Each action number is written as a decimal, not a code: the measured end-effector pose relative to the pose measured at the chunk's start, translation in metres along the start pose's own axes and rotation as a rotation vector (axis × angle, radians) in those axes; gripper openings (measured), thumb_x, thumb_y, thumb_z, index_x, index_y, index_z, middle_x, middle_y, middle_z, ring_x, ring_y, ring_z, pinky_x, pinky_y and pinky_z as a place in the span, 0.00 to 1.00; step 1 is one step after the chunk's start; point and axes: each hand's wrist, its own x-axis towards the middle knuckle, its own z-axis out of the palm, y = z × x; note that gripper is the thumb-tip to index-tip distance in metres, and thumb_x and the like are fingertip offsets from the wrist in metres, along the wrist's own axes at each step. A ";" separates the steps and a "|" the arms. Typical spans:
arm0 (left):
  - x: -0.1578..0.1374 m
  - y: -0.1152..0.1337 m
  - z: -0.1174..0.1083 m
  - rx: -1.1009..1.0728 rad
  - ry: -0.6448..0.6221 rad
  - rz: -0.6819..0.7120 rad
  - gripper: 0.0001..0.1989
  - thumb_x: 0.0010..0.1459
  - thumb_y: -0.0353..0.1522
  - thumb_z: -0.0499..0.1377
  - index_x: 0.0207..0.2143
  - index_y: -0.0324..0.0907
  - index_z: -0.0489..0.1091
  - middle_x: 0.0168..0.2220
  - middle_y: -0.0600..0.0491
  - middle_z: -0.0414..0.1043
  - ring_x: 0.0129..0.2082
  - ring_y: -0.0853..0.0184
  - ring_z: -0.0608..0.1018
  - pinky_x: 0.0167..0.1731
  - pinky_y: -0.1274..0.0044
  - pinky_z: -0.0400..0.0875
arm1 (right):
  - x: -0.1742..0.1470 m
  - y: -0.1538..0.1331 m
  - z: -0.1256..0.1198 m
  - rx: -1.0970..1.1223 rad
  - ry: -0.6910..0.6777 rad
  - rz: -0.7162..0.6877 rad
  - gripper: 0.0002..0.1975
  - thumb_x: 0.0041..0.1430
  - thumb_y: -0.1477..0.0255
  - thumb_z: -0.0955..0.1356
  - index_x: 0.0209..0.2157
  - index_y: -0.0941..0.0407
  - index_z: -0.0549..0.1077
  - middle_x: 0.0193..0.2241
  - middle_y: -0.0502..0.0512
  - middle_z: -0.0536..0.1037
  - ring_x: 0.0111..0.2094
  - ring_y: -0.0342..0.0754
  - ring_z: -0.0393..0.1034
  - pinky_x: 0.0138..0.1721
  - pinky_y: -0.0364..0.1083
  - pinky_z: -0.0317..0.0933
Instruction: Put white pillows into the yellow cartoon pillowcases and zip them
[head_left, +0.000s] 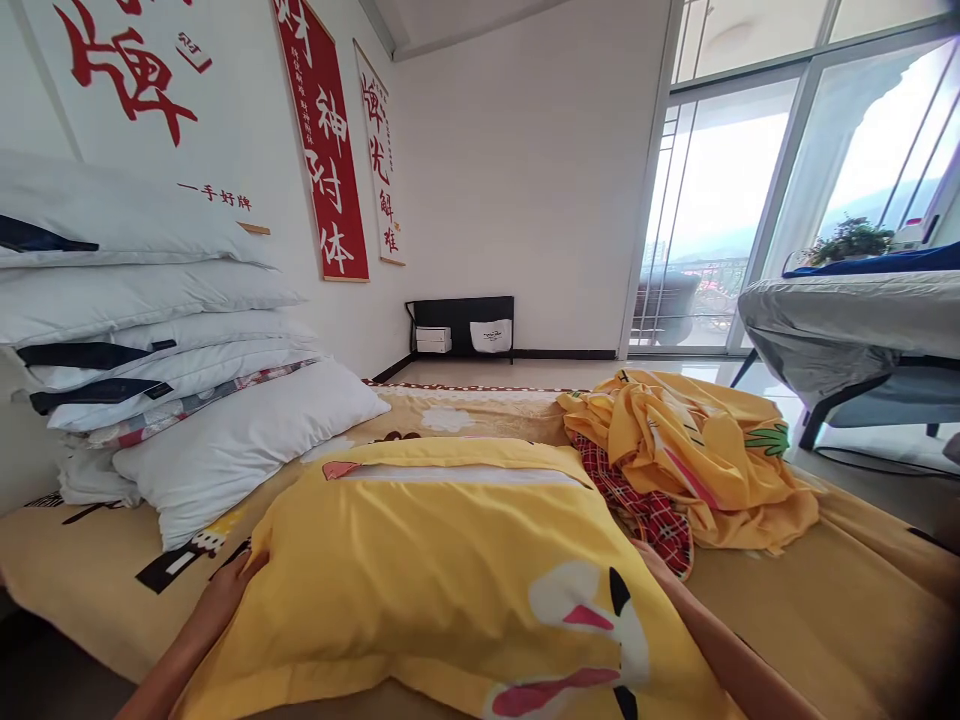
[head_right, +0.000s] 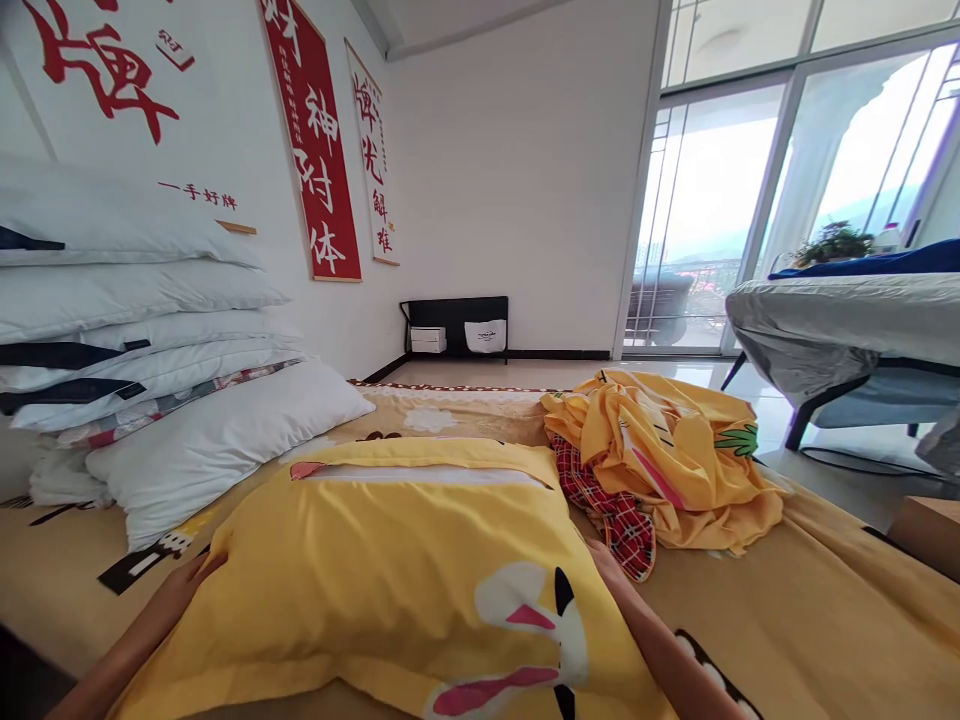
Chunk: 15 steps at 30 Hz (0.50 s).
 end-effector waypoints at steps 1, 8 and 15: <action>-0.001 0.006 0.001 0.054 0.071 0.050 0.24 0.48 0.52 0.51 0.31 0.43 0.73 0.34 0.47 0.79 0.39 0.52 0.78 0.36 0.70 0.72 | 0.005 -0.003 0.005 -0.039 0.042 -0.004 0.23 0.48 0.50 0.62 0.27 0.54 0.77 0.30 0.59 0.81 0.39 0.60 0.74 0.37 0.50 0.68; 0.000 -0.001 0.004 0.237 0.129 0.111 0.26 0.55 0.51 0.45 0.34 0.44 0.73 0.36 0.48 0.79 0.39 0.53 0.79 0.36 0.72 0.70 | 0.014 0.042 0.013 -0.517 0.068 0.068 0.28 0.62 0.57 0.50 0.39 0.56 0.75 0.36 0.66 0.80 0.40 0.61 0.74 0.38 0.52 0.63; -0.001 -0.027 0.020 0.239 0.119 0.025 0.29 0.58 0.49 0.42 0.38 0.41 0.75 0.41 0.42 0.78 0.44 0.50 0.78 0.40 0.69 0.70 | 0.015 0.072 0.008 -0.613 0.022 0.065 0.29 0.62 0.59 0.50 0.29 0.57 0.76 0.34 0.67 0.80 0.41 0.60 0.75 0.40 0.51 0.65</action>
